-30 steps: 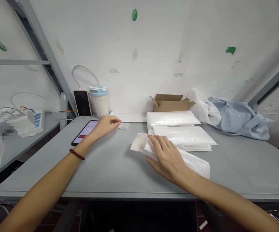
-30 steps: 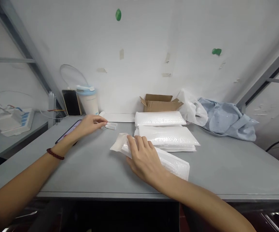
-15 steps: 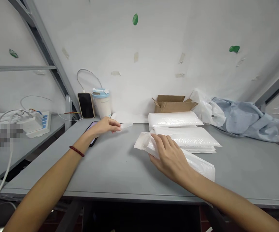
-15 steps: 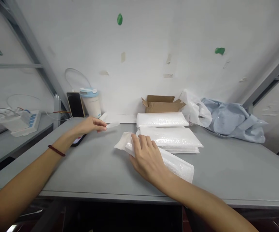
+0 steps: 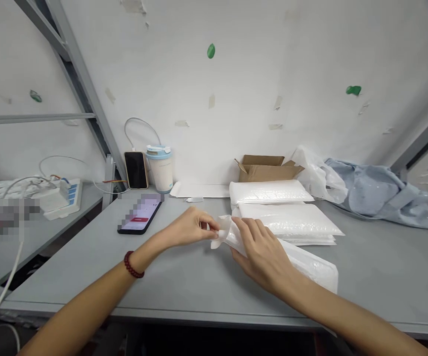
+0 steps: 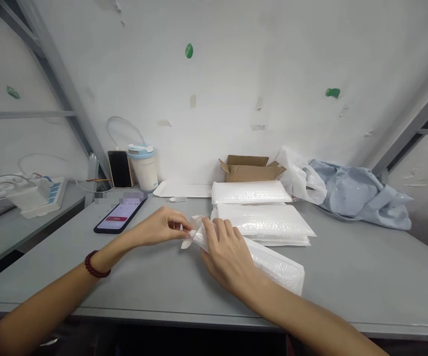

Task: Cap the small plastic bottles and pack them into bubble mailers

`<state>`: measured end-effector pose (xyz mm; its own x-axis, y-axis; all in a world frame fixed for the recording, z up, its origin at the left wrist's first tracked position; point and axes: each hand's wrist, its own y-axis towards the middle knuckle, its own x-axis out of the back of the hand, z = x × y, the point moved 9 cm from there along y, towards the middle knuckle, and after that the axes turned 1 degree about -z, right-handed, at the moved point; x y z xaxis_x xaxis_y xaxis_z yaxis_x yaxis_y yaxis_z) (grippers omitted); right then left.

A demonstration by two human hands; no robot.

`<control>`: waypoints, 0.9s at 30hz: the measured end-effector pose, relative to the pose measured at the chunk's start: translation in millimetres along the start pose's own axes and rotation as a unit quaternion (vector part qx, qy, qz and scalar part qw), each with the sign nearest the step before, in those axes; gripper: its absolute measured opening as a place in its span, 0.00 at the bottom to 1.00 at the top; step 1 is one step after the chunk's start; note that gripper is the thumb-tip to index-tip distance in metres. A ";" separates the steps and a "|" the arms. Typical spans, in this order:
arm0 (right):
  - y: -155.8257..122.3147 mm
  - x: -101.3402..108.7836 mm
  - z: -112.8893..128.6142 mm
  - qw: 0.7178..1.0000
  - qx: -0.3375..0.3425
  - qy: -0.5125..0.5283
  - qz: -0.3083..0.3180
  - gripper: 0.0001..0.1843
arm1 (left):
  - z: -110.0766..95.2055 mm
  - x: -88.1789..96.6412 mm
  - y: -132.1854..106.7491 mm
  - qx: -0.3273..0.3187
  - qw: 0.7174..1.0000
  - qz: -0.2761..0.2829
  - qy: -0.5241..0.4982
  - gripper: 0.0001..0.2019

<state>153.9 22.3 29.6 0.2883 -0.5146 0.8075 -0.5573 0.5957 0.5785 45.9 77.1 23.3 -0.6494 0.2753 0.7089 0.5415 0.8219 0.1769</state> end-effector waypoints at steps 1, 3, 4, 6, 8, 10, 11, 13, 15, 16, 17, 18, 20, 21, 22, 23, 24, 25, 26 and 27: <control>-0.2 -0.4 0.7 1.000 0.002 0.001 0.000 0.25 | -6.1 -2.6 -0.3 -0.027 1.000 -0.013 0.010 0.06; -0.8 -1.8 2.2 1.000 0.006 0.006 0.002 0.25 | -15.8 -9.7 -1.7 -0.072 0.997 -0.027 0.031 0.07; -1.0 -3.1 2.9 1.000 0.007 0.008 0.006 0.25 | -19.9 -13.9 -2.6 -0.091 0.994 -0.030 0.043 0.08; -1.4 -5.5 4.3 1.000 0.007 0.012 0.017 0.26 | -27.5 -20.5 -4.8 -0.125 0.989 -0.038 0.065 0.11; -1.8 -7.0 5.3 0.999 0.006 0.016 0.028 0.26 | -33.8 -24.4 -6.8 -0.143 0.987 -0.025 0.062 0.14; -2.0 -7.3 6.0 0.999 0.006 0.020 0.036 0.26 | -34.0 -21.5 -7.4 -0.128 0.991 0.004 0.028 0.12; -2.1 -6.9 5.9 0.999 0.005 0.022 0.038 0.26 | -29.5 -15.8 -6.7 -0.102 0.995 0.013 0.009 0.10; -1.9 -5.4 5.1 0.999 0.003 0.022 0.036 0.26 | -7.8 7.6 -4.1 -0.022 0.999 -0.019 -0.017 0.11; -1.6 -3.1 3.7 0.999 0.000 0.023 0.025 0.26 | 24.2 38.8 -2.7 0.048 0.994 -0.097 0.026 0.12; -1.4 -2.1 3.1 1.000 -0.001 0.024 0.020 0.26 | 41.4 54.3 -2.9 0.075 0.984 -0.141 0.084 0.12; -1.3 -1.2 2.8 1.000 0.000 0.024 0.014 0.26 | 58.0 67.6 -3.5 0.096 0.967 -0.180 0.154 0.13; -1.2 -0.5 2.6 1.000 0.001 0.024 0.011 0.26 | 74.7 75.3 -3.0 0.116 0.948 -0.195 0.223 0.14; -1.0 0.3 2.0 1.000 0.001 0.023 0.007 0.26 | 106.9 76.4 1.6 0.136 0.936 -0.174 0.275 0.16; -0.9 0.5 1.7 1.000 0.001 0.021 0.008 0.26 | 119.1 74.5 3.9 0.137 0.938 -0.162 0.275 0.17; -0.8 0.5 1.5 1.000 -0.001 0.019 0.009 0.26 | 128.0 72.4 5.8 0.137 0.939 -0.152 0.276 0.16; -0.7 0.3 1.3 1.000 -0.002 0.017 0.012 0.26 | 133.8 70.2 7.4 0.136 0.941 -0.143 0.275 0.15; -0.5 0.0 1.3 1.000 -0.003 0.015 0.016 0.26 | 136.5 68.2 8.6 0.134 0.943 -0.136 0.273 0.14; -0.4 -0.5 1.4 1.000 -0.004 0.014 0.019 0.26 | 137.0 66.4 9.3 0.131 0.945 -0.129 0.271 0.14; -0.3 -1.2 1.4 1.000 -0.005 0.012 0.023 0.25 | 135.6 65.0 9.7 0.128 0.947 -0.122 0.269 0.13; -0.1 -1.7 1.3 1.000 -0.006 0.012 0.025 0.25 | 133.0 63.9 9.7 0.125 0.949 -0.114 0.267 0.12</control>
<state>152.5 22.3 28.0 0.2783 -0.4691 0.8382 -0.5621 0.6280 0.5381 -61.4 168.9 -20.5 -0.3355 -0.1608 0.9282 0.2329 0.9406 0.2471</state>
